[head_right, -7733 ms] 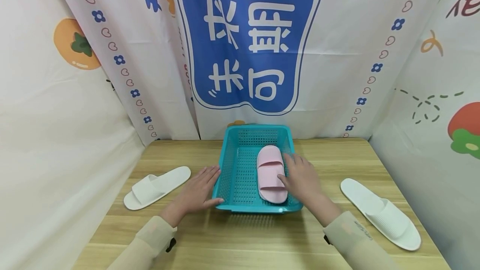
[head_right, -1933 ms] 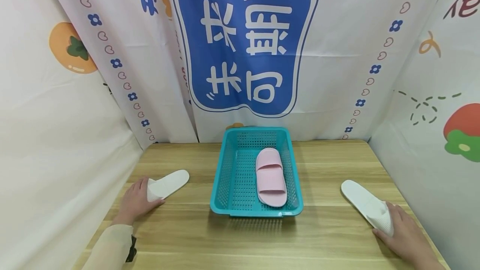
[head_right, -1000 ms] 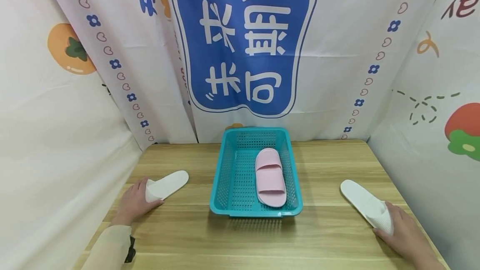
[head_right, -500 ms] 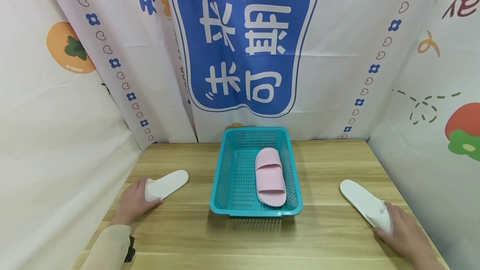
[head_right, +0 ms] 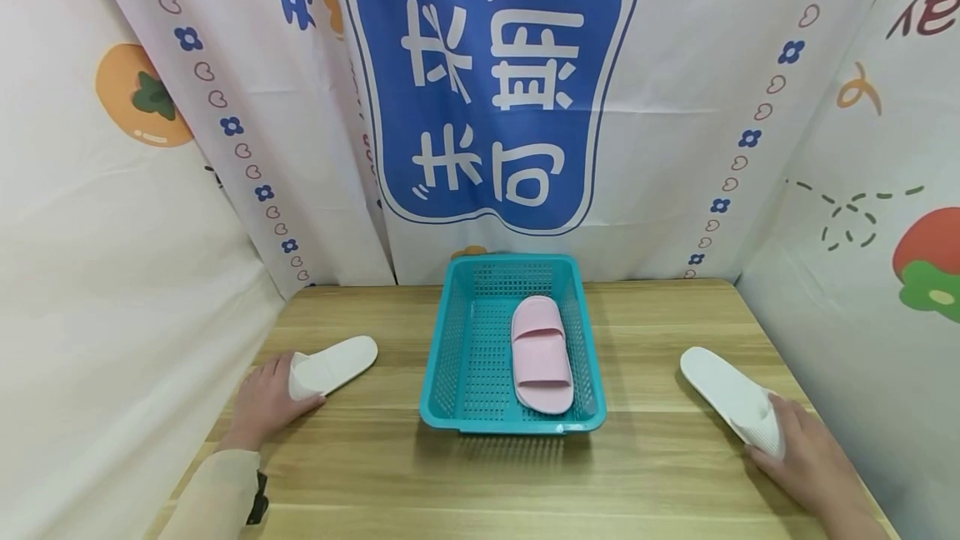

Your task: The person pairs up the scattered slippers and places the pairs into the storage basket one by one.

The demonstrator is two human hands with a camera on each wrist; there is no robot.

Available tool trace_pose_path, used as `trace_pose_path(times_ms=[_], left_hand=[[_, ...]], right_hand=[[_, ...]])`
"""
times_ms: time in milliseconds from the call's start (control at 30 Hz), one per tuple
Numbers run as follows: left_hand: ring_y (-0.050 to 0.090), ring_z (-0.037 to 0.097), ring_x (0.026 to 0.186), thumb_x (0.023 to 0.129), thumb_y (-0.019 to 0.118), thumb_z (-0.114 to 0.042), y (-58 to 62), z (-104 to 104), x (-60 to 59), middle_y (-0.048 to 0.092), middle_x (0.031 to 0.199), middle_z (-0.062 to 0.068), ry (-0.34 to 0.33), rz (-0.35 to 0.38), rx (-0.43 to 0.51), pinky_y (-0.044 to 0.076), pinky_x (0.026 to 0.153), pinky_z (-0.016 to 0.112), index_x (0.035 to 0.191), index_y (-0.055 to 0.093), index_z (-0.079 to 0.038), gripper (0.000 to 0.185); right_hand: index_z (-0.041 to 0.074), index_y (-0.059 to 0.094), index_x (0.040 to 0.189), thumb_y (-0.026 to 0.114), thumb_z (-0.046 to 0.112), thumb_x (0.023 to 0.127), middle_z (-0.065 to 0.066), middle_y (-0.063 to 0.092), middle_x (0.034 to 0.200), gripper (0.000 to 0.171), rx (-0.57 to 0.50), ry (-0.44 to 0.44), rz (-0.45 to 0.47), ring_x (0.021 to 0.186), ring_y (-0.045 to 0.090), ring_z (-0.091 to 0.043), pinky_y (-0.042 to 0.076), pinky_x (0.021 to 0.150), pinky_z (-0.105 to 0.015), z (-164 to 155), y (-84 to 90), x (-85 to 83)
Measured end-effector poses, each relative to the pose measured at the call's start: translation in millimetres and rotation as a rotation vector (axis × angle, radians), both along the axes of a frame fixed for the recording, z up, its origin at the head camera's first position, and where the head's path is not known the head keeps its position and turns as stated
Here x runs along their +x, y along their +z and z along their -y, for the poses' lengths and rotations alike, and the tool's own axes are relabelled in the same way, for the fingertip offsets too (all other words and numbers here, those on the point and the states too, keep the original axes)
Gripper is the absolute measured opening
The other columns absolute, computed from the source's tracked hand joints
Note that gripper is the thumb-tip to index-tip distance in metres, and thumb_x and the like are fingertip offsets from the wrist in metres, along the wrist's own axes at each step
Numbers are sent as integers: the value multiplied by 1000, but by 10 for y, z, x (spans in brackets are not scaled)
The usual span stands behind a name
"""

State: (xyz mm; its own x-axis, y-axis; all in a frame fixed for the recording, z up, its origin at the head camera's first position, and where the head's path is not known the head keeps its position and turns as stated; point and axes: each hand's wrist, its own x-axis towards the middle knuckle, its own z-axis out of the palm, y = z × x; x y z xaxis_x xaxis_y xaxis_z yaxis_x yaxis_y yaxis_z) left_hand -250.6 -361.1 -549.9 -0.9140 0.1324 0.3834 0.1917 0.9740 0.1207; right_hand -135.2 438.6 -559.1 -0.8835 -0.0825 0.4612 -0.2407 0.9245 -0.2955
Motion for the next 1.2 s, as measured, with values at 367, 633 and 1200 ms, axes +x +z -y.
trace_pose_path(times_ms=[367,633,1200], left_hand=[[52,51,103,57,89,-47,53,-34,33,54,118,33,-39,-105,13,41,87,62,129,46,12,103],[50,51,105,54,89,-48,45,-9,-3,53,121,30,-70,-161,26,41,87,62,131,47,10,105],[51,50,104,50,90,-48,177,-59,-46,55,118,32,-127,-306,-29,42,90,61,130,49,11,108]], right_hand=[[-10,43,132,89,13,52,-33,51,112,95,19,10,-74,91,50,-50,39,70,-60,33,71,-37],[-7,44,134,88,16,52,-36,50,113,96,37,14,-130,93,49,-52,39,72,-62,67,146,-48],[-9,51,128,40,76,85,-38,50,118,96,79,85,-370,101,47,-54,26,111,-47,118,250,-147]])
